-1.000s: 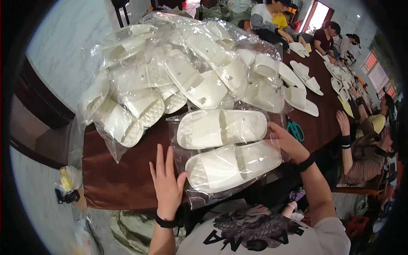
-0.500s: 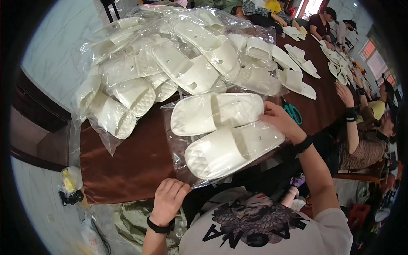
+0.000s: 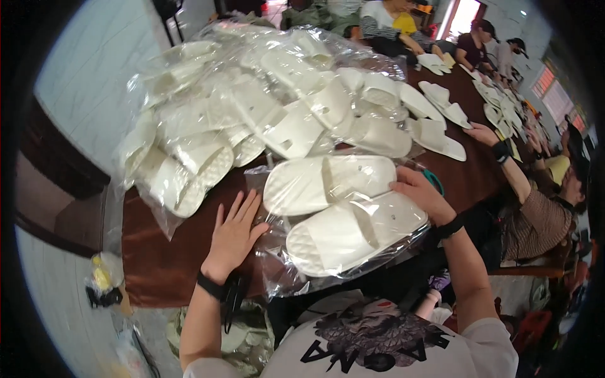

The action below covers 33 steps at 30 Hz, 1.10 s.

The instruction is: Checking and packing white slippers into plastic bags.

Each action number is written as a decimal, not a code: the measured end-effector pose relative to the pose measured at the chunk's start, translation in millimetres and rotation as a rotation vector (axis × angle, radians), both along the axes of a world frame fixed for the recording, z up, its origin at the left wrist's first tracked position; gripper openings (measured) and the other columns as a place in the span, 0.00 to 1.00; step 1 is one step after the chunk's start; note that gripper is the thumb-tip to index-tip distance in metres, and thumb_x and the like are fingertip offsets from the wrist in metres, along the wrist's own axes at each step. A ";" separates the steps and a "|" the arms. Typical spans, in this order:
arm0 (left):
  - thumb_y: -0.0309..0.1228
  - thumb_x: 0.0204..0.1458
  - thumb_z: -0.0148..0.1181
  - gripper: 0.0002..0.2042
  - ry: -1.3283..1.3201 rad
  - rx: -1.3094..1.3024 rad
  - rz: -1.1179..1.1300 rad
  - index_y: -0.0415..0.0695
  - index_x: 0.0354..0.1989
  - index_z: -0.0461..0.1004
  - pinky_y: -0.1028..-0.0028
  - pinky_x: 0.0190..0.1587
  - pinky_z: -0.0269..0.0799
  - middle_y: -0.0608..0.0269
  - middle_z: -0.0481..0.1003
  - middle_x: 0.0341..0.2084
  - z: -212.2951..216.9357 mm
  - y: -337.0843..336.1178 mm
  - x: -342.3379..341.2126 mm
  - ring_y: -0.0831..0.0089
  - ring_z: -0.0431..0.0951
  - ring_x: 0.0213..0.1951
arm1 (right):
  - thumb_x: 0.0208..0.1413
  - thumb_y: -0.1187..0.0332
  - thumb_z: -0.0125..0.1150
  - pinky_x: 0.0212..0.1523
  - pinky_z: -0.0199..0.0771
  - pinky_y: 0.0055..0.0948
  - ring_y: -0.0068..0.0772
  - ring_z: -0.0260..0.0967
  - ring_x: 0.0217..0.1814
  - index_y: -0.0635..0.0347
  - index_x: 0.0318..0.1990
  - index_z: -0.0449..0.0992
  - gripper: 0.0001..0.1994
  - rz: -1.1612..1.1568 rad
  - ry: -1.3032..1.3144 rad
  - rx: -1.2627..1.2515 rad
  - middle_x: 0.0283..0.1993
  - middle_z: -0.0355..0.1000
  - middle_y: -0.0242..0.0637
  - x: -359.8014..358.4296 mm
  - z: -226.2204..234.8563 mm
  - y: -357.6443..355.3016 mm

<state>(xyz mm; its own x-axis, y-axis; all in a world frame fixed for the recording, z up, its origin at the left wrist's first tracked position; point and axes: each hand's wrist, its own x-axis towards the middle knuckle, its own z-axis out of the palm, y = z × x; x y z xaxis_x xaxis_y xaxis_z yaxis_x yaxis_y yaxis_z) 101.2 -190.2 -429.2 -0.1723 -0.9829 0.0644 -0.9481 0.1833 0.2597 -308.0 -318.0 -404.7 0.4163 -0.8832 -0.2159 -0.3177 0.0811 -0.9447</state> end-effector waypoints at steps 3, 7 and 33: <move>0.52 0.61 0.49 0.33 -0.117 -0.008 0.043 0.48 0.71 0.56 0.43 0.69 0.46 0.66 0.53 0.72 -1.9 4.3 -3.7 0.62 0.50 0.73 | 0.62 0.71 0.58 0.41 0.69 0.18 0.12 0.67 0.41 0.65 0.48 0.74 0.10 0.022 0.050 -0.132 0.39 0.73 0.25 -17.5 10.1 0.8; 0.51 0.61 0.50 0.33 -0.135 0.026 0.064 0.48 0.71 0.55 0.40 0.69 0.45 0.66 0.53 0.72 2.6 7.6 -5.0 0.61 0.49 0.73 | 0.60 0.70 0.59 0.39 0.69 0.20 0.13 0.67 0.39 0.63 0.49 0.75 0.11 -0.021 0.073 -0.123 0.39 0.74 0.26 -51.9 30.1 -0.4; 0.54 0.55 0.55 0.39 -0.032 -0.008 0.014 0.50 0.72 0.54 0.42 0.70 0.37 0.55 0.49 0.73 1.7 56.1 -50.3 0.50 0.45 0.73 | 0.63 0.68 0.57 0.34 0.66 0.18 0.12 0.65 0.34 0.60 0.43 0.73 0.07 -0.295 -0.055 -0.214 0.33 0.69 0.23 -83.1 -4.6 7.6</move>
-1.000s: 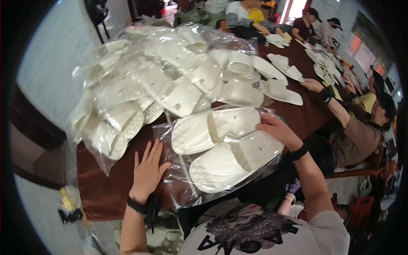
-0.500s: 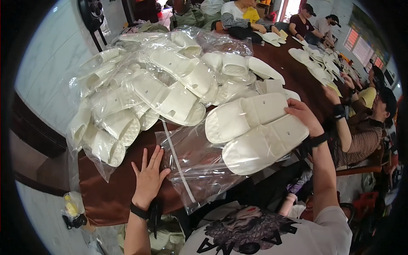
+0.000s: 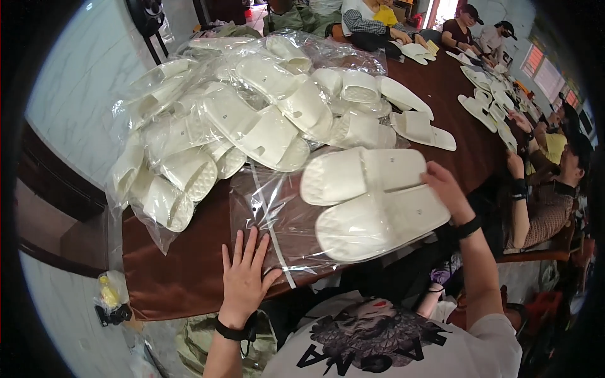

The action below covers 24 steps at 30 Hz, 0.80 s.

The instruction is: Checking and packing white slippers into plastic bags.

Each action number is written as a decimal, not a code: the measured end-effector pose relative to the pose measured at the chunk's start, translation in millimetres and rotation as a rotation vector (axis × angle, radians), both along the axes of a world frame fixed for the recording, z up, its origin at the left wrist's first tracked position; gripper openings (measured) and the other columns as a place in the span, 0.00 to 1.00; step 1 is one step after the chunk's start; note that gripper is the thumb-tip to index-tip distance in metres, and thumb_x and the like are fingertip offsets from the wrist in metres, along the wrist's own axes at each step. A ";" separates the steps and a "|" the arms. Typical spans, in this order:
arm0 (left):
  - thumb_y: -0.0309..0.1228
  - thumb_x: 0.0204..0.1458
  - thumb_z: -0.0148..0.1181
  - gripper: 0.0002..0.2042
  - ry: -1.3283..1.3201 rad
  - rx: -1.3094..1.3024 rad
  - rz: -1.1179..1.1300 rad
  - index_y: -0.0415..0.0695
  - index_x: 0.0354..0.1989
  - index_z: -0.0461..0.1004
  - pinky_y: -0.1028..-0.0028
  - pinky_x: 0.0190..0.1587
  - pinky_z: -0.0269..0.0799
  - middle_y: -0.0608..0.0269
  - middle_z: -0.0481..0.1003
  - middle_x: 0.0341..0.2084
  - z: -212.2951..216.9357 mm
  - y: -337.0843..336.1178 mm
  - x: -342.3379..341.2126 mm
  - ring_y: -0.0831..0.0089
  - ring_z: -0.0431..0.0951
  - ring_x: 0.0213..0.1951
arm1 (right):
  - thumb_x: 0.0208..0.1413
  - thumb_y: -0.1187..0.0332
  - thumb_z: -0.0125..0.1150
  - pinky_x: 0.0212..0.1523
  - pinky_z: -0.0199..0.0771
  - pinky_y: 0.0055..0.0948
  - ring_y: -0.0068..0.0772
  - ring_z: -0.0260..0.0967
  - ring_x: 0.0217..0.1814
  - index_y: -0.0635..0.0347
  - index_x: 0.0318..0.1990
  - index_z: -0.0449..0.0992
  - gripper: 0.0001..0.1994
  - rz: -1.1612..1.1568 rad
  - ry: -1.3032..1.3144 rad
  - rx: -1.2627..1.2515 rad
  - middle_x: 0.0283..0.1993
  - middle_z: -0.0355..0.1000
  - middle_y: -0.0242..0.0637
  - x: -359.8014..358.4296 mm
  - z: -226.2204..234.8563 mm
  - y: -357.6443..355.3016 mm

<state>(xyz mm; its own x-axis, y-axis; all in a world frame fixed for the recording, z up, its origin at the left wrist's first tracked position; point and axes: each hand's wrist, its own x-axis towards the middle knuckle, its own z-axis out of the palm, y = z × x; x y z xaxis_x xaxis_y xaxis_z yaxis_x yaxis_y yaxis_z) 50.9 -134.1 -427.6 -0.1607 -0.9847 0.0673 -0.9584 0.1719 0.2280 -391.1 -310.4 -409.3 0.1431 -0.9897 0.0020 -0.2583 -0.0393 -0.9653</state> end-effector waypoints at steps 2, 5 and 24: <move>0.55 0.56 0.53 0.37 -0.034 -0.014 -0.005 0.50 0.72 0.55 0.41 0.70 0.38 0.57 0.50 0.73 1.7 2.7 -2.7 0.51 0.46 0.73 | 0.62 0.69 0.56 0.39 0.68 0.18 0.14 0.67 0.40 0.62 0.46 0.73 0.08 0.009 -0.005 0.103 0.37 0.71 0.25 -39.8 15.8 -8.8; 0.55 0.58 0.51 0.35 -0.062 0.002 -0.018 0.51 0.71 0.56 0.41 0.70 0.38 0.60 0.52 0.72 5.0 2.5 -2.4 0.54 0.47 0.73 | 0.61 0.70 0.56 0.43 0.67 0.19 0.15 0.67 0.42 0.63 0.46 0.73 0.09 0.093 0.065 0.098 0.39 0.71 0.26 -53.6 53.2 -2.7; 0.43 0.63 0.51 0.27 0.333 -0.194 -0.066 0.45 0.68 0.61 0.54 0.67 0.51 0.54 0.61 0.67 41.9 -68.5 28.8 0.54 0.59 0.68 | 0.60 0.66 0.59 0.35 0.65 0.20 0.12 0.63 0.35 0.60 0.39 0.74 0.07 0.299 0.388 0.131 0.32 0.68 0.22 -31.7 50.8 -51.4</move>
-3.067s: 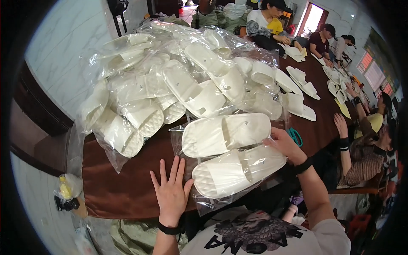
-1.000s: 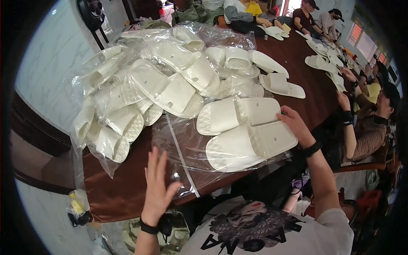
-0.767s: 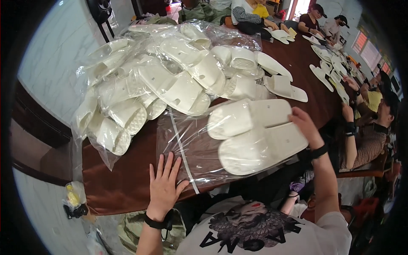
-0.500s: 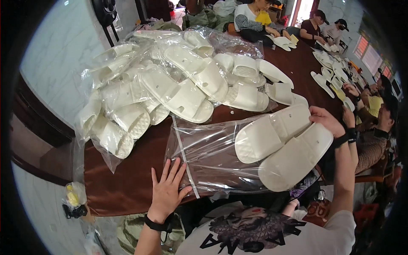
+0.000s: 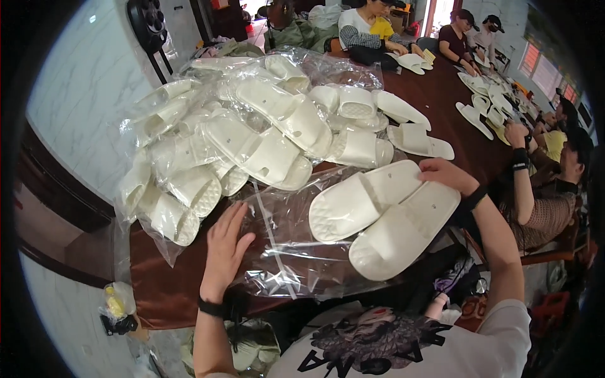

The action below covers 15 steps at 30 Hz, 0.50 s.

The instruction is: Checking and packing white slippers into plastic bags.

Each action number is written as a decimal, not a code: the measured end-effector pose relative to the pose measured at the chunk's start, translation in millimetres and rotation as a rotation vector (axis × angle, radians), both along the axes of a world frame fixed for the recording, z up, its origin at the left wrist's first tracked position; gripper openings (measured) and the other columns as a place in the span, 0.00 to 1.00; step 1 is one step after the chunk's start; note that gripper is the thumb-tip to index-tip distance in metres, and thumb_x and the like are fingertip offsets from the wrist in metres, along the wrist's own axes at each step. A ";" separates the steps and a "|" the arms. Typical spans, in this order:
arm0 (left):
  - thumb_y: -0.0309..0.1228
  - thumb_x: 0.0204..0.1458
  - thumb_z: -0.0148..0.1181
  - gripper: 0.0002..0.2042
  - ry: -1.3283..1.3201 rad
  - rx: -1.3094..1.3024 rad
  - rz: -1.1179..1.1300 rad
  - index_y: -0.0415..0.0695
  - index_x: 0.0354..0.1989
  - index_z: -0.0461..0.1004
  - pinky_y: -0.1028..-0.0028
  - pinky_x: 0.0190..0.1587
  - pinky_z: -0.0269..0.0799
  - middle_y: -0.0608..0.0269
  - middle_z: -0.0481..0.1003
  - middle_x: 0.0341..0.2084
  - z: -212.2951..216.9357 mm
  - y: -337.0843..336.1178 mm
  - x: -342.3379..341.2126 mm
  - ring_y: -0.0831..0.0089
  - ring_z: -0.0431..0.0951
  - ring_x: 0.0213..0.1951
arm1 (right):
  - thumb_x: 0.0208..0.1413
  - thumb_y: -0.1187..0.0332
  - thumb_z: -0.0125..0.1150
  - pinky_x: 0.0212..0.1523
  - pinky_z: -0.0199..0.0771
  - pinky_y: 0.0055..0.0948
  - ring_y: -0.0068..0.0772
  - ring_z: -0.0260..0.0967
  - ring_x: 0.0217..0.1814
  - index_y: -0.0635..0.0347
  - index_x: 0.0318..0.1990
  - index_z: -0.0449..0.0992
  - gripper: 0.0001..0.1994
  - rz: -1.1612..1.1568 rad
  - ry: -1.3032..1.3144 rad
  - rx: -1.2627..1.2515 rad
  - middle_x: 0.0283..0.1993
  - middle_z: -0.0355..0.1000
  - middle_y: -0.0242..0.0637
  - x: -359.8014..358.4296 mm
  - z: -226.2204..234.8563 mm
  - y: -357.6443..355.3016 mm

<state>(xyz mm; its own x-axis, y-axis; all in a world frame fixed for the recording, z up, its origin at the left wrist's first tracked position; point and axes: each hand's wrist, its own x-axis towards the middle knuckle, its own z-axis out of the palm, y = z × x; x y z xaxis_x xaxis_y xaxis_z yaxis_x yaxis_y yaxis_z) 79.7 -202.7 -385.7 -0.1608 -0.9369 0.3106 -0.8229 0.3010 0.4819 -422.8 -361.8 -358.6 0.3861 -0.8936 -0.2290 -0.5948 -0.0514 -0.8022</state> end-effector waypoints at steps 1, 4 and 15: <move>0.46 0.63 0.51 0.29 -0.033 0.079 0.011 0.46 0.69 0.59 0.52 0.68 0.48 0.54 0.59 0.68 -9.8 -9.1 -1.2 0.54 0.57 0.69 | 0.60 0.66 0.60 0.35 0.65 0.20 0.12 0.62 0.34 0.60 0.38 0.74 0.07 0.033 -0.047 0.062 0.31 0.67 0.21 1.2 -1.6 1.6; 0.52 0.61 0.50 0.34 -0.252 0.212 0.051 0.48 0.72 0.54 0.44 0.70 0.41 0.57 0.52 0.72 -49.0 -17.8 14.5 0.55 0.49 0.73 | 0.58 0.67 0.62 0.35 0.64 0.19 0.11 0.61 0.33 0.59 0.32 0.73 0.07 0.057 -0.123 0.102 0.29 0.66 0.19 7.8 13.0 6.5; 0.52 0.59 0.52 0.36 -0.274 0.185 0.183 0.46 0.72 0.53 0.43 0.71 0.37 0.58 0.51 0.73 -54.3 -18.8 12.8 0.55 0.46 0.74 | 0.57 0.65 0.61 0.36 0.62 0.16 0.11 0.63 0.33 0.54 0.34 0.72 0.06 -0.352 -0.175 -0.273 0.30 0.66 0.19 -133.5 68.8 -22.2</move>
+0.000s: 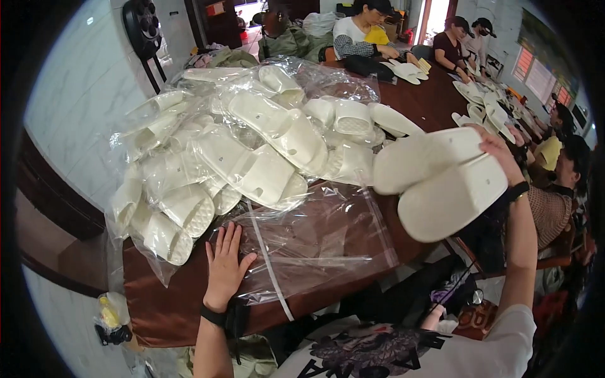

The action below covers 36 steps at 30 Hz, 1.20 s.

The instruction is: Checking and packing white slippers into plastic bags.

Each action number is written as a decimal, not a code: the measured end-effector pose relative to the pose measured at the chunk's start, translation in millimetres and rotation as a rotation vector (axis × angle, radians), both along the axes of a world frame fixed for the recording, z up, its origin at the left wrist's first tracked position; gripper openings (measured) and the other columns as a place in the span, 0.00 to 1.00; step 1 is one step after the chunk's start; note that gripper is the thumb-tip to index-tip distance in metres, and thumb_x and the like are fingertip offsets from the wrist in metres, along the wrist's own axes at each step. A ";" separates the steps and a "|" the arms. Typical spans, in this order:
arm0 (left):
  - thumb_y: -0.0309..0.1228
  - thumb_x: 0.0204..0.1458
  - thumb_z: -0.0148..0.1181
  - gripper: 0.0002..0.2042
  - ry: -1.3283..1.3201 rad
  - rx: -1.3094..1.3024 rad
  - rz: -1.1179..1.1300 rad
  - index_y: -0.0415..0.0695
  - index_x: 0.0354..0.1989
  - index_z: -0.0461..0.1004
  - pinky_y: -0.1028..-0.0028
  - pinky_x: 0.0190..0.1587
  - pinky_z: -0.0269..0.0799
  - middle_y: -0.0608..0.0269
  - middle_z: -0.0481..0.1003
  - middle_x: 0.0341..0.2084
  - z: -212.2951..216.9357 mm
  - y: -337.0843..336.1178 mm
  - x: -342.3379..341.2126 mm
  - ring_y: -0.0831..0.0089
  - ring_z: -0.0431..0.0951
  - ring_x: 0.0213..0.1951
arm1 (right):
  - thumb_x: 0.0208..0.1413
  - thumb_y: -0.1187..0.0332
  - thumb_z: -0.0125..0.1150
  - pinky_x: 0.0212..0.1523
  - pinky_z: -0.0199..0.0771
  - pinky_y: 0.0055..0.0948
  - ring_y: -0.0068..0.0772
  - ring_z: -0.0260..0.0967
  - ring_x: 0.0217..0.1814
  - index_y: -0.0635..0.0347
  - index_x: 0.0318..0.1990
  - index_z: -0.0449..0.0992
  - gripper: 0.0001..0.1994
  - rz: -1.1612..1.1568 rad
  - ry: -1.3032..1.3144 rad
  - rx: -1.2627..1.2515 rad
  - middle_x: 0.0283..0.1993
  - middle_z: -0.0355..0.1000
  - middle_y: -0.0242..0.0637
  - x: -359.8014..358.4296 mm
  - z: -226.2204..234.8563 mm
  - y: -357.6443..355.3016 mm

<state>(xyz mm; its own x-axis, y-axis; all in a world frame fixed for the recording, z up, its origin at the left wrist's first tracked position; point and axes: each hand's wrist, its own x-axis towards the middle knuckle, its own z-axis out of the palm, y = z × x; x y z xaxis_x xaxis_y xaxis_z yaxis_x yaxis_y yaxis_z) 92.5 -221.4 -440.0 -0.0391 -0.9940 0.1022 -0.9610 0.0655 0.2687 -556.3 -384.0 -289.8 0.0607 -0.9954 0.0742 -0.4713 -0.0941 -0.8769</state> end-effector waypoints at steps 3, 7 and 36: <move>0.52 0.59 0.53 0.36 0.001 -0.014 -0.007 0.46 0.72 0.54 0.43 0.70 0.37 0.59 0.51 0.72 0.4 0.6 -1.6 0.55 0.47 0.73 | 0.58 0.63 0.61 0.41 0.67 0.18 0.14 0.68 0.38 0.54 0.38 0.73 0.07 -0.084 -0.292 -0.051 0.34 0.69 0.22 -44.1 -11.1 -21.5; 0.52 0.61 0.51 0.35 0.011 -0.002 -0.010 0.48 0.72 0.53 0.43 0.71 0.35 0.59 0.50 0.73 -0.6 0.7 -1.2 0.57 0.45 0.74 | 0.60 0.60 0.60 0.42 0.72 0.23 0.22 0.71 0.40 0.53 0.46 0.74 0.11 -0.373 -0.292 -0.386 0.38 0.72 0.27 -114.8 -72.1 -27.1; 0.37 0.55 0.66 0.18 1.551 0.043 0.256 0.43 0.49 0.70 0.72 0.38 0.67 0.66 0.75 0.40 42.1 -118.1 -52.1 0.77 0.72 0.37 | 0.62 0.50 0.55 0.75 0.37 0.58 0.49 0.42 0.78 0.38 0.67 0.66 0.26 0.764 0.584 -0.484 0.75 0.50 0.40 272.7 -154.7 118.2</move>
